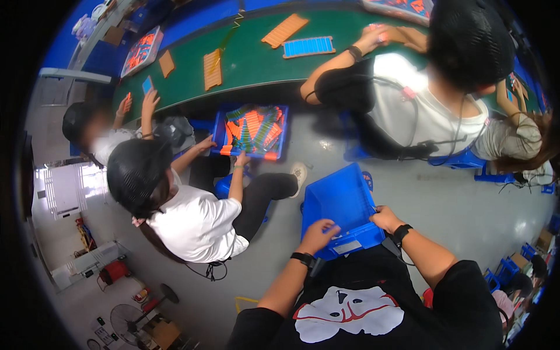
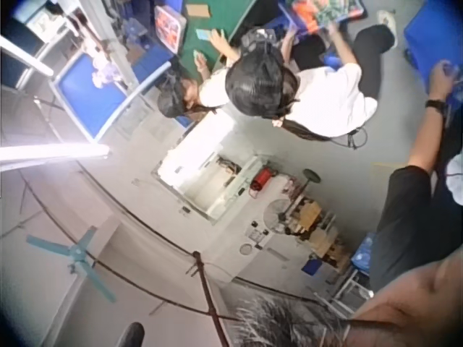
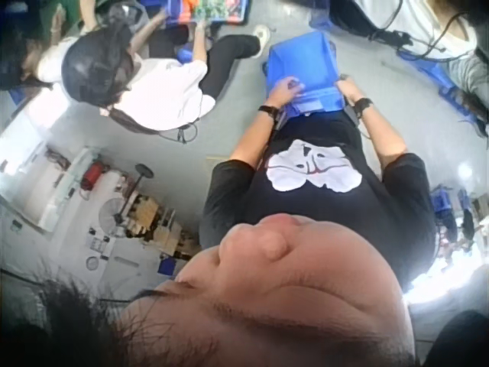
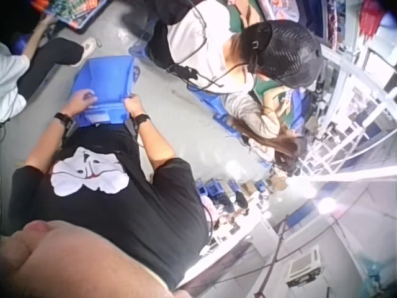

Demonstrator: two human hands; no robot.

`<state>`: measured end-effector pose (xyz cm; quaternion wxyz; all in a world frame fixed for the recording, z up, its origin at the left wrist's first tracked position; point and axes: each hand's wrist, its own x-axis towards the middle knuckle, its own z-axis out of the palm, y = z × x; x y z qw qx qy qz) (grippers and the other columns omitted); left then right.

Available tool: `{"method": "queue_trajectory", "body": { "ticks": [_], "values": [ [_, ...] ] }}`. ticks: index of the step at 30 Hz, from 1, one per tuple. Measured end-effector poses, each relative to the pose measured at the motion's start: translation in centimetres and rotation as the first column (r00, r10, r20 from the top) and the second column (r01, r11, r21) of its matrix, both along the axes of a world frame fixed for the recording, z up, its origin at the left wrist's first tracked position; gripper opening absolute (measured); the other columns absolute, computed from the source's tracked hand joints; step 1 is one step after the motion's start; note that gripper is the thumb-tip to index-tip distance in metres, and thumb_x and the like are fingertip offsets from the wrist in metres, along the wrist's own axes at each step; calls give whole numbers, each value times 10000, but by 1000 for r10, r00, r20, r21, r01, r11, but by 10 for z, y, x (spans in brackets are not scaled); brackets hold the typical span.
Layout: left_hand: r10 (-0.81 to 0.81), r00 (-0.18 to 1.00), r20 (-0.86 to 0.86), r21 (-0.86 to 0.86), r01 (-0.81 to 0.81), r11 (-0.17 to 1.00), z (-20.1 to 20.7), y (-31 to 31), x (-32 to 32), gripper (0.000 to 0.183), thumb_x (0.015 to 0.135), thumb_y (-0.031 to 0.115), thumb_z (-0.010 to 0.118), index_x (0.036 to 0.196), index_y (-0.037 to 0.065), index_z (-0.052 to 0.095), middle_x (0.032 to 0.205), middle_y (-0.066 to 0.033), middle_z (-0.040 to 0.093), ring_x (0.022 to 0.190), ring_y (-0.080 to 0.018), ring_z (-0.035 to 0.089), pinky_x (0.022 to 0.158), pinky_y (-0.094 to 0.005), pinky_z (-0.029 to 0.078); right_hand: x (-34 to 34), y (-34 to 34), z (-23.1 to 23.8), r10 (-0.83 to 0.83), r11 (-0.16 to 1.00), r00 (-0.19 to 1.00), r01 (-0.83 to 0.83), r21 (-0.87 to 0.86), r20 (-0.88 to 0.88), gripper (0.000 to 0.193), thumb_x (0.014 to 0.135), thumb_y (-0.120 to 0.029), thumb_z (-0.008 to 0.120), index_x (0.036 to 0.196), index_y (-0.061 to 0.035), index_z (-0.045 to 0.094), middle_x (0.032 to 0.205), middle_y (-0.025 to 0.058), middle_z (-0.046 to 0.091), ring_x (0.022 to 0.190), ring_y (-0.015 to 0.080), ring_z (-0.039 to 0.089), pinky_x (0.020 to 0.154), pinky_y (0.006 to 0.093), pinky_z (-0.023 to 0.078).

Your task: Organizing and assembling multi-colored cylindrical plastic components on an industrial assembly line.

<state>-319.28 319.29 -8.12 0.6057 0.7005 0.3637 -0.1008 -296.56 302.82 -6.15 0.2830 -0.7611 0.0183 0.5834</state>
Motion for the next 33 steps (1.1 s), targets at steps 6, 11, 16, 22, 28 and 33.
{"method": "queue_trajectory", "body": {
  "ticks": [6,11,16,22,28,33],
  "values": [
    [816,564,-122,-465,-759,455,-30,73,38,699,877,483,701,1393,106,418,1304,-163,526,1177,-268,536,947,-432,470,4,11,23,74,997,995,-76,28,68,396,775,-44,633,1145,97,617,921,148,691,791,209,666,718,338,529],
    [936,-50,-349,-833,-441,-334,-9,134,107,1209,719,675,741,1563,181,31,1616,-159,21,1478,-359,139,1138,-623,225,16,37,38,172,979,974,-186,88,151,476,829,-86,606,1284,44,565,941,147,694,818,216,665,746,342,527],
    [877,-322,-356,-885,-186,-427,-66,150,88,647,882,320,640,1385,-1,389,1488,-185,318,1394,-377,318,1116,-618,316,23,55,28,258,957,942,-279,74,213,502,817,-100,617,1277,85,539,1006,189,684,868,250,673,779,354,529],
    [913,-298,-277,-921,-188,-341,-45,100,46,376,845,7,493,1220,-9,519,1277,-208,562,1236,-421,512,1072,-628,394,51,53,-9,209,951,962,-242,190,178,519,804,-131,636,1245,124,539,1047,228,679,920,279,681,811,368,532],
    [875,-333,-352,-841,-297,-452,-3,-16,-29,405,808,-5,522,1212,6,508,1281,-220,530,1238,-449,488,1046,-694,375,77,74,-20,399,846,872,-469,253,283,604,752,-173,662,1252,138,528,1115,302,653,1014,361,669,895,403,511],
    [912,-371,-173,-763,-535,-363,45,-115,-66,342,841,18,534,1183,12,507,1256,-195,538,1217,-424,500,1029,-677,403,82,91,-25,447,768,797,-575,281,407,693,752,-217,651,1327,130,477,1206,320,613,1148,383,614,989,400,468]
  ]
}}
